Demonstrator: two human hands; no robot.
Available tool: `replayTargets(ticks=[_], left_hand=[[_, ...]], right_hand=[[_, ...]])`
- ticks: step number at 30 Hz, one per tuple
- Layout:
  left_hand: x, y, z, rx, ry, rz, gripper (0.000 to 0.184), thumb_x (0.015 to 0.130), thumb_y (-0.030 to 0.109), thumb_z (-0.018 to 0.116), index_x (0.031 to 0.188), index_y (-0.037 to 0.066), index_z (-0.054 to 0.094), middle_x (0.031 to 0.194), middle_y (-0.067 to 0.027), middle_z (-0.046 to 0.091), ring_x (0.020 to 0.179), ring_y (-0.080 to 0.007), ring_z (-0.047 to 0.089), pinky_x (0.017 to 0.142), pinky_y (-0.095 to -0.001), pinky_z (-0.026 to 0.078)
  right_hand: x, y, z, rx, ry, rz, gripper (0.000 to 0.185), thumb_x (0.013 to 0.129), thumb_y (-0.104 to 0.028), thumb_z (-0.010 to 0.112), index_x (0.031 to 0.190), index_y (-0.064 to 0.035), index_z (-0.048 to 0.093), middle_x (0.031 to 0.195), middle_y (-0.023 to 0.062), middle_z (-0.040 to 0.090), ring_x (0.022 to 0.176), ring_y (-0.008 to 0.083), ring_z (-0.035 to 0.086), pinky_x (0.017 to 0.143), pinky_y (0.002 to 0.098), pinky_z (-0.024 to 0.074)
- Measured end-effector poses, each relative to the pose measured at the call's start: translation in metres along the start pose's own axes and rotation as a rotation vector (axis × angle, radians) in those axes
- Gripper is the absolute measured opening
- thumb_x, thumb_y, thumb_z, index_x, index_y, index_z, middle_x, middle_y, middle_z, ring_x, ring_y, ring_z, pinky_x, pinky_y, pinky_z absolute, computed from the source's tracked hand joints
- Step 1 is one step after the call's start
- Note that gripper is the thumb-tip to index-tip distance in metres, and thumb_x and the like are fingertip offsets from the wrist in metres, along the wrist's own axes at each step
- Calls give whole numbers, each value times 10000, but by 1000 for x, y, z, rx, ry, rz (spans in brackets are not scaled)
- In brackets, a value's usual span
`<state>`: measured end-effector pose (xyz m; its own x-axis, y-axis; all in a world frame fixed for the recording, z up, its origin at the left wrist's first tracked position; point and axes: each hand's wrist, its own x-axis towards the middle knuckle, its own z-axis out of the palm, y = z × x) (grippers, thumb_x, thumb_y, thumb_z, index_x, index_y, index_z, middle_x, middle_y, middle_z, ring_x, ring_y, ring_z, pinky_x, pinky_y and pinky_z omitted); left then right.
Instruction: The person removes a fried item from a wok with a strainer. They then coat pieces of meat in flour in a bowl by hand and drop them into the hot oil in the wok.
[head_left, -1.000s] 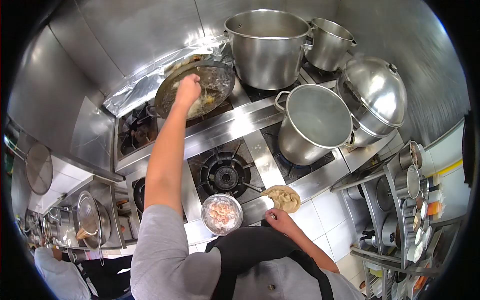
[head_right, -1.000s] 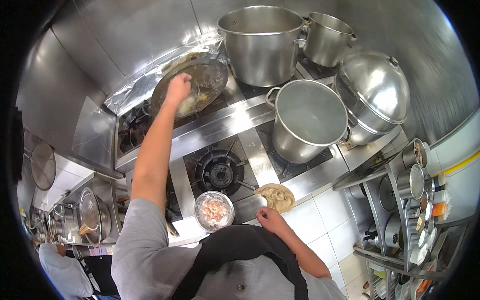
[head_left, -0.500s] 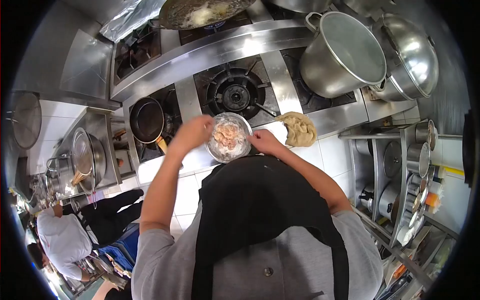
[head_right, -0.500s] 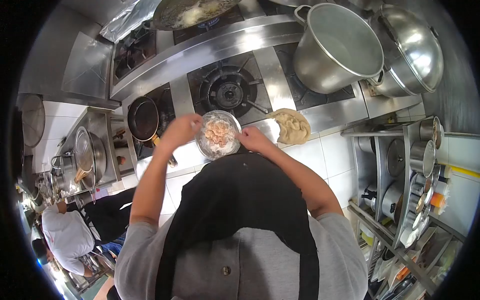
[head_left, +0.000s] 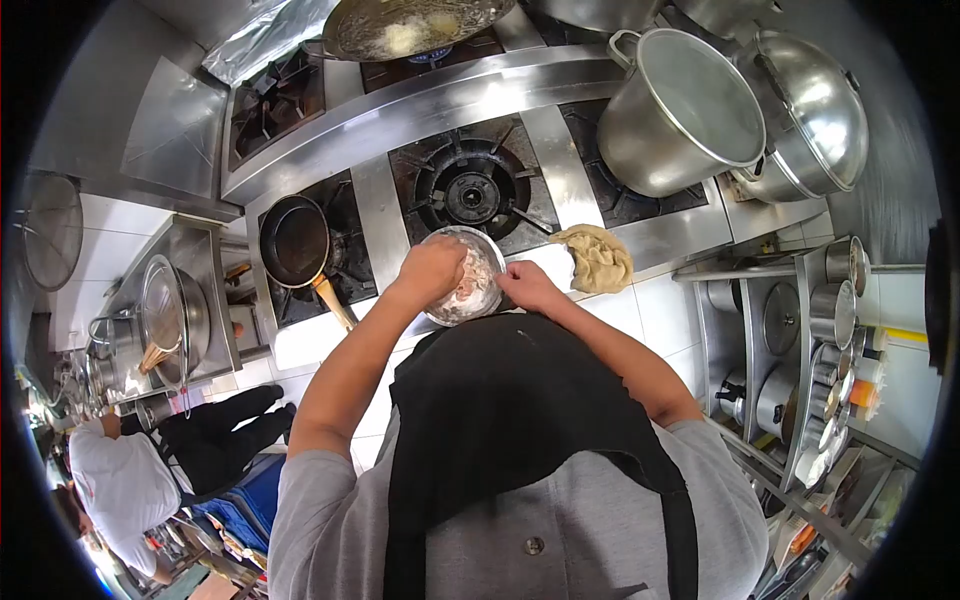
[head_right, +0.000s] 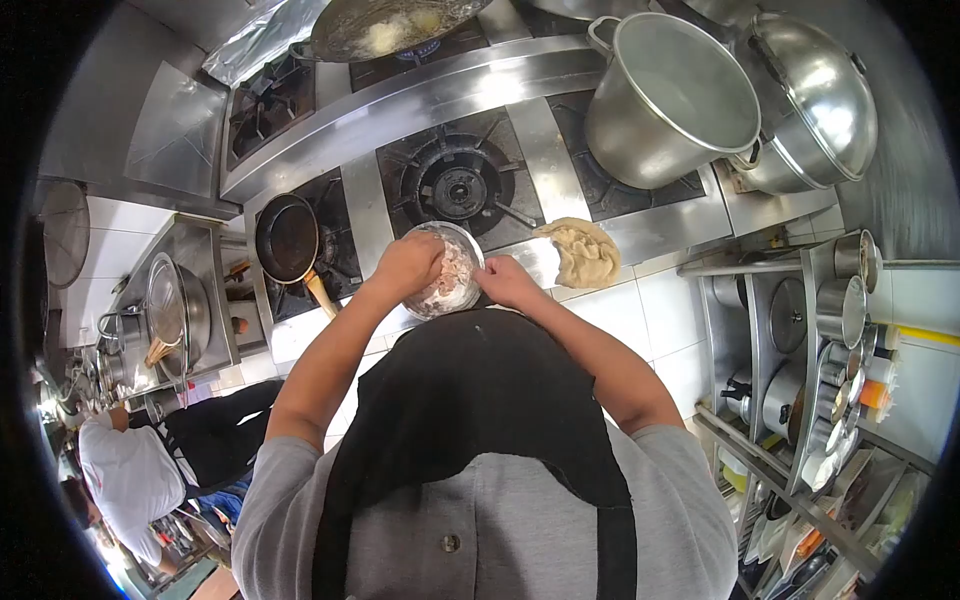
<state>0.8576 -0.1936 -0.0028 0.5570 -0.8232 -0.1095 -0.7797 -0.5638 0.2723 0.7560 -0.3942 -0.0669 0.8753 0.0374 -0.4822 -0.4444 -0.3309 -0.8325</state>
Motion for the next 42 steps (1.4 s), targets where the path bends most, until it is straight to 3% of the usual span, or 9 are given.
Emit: replayTargets(ticks=[9,12,14,18,23,27,29,33,42], left_hand=[[-7,0,-3,-97,-11,-18,296,777,213,675,1016,42,640,1039,-141,637,1070,-311,578,918,-409,477],[-20,9,-27,-319,78,-131,287,777,197,683,1002,31,624,1023,-150,640,1050,-314,587,898,-400,479],[-25,13,-39,-440,122,-197,269,781,184,685,988,26,617,1000,-154,644,1019,-317,599,879,-393,482],[-30,13,-41,-853,9,-417,202,816,118,699,962,23,597,859,-91,646,803,-189,627,724,-321,498],[-34,7,-36,-1175,138,-447,162,876,76,674,1004,33,584,805,-20,615,685,-94,567,631,-256,467],[-44,11,-67,-1467,207,-454,194,923,82,601,1102,21,562,850,-73,636,738,-154,620,658,-288,510],[-45,9,-65,-2024,248,-499,192,947,99,544,1115,8,566,927,-126,649,812,-212,656,705,-324,548],[-44,8,-64,-2247,167,-540,195,944,99,517,1102,-1,573,979,-170,649,874,-270,668,771,-401,569],[-48,-19,-41,-2175,122,-540,119,956,128,523,982,40,598,808,-38,574,597,-112,456,539,-261,371]], right_hand=[[-1,-9,-7,35,-30,19,321,882,-266,601,739,22,612,570,36,551,514,109,519,508,315,455],[-2,-11,-7,-27,-52,66,309,843,-281,624,827,27,635,706,165,648,674,263,645,656,396,502],[-7,-12,-4,-314,297,-303,361,836,-300,654,1003,19,620,870,208,680,819,361,665,744,440,502],[-21,-77,-16,-395,207,-779,359,838,-281,635,1082,-18,617,931,230,673,880,404,642,799,483,481],[-1,-85,-9,-499,-39,-501,262,843,-260,608,945,-25,661,816,233,661,835,409,643,791,488,480],[-8,-82,-5,-413,85,-525,221,838,-231,601,853,-19,659,773,227,654,811,407,643,789,505,481],[-8,-82,-7,-422,66,-531,215,836,-221,599,862,-16,659,778,229,655,798,411,643,782,507,485],[-4,-77,-5,-514,86,-595,206,829,-192,597,882,-6,668,791,238,655,761,420,640,753,499,500],[-8,-75,-6,-416,68,-585,177,821,-158,589,847,-1,667,787,235,653,766,412,640,737,496,500]])
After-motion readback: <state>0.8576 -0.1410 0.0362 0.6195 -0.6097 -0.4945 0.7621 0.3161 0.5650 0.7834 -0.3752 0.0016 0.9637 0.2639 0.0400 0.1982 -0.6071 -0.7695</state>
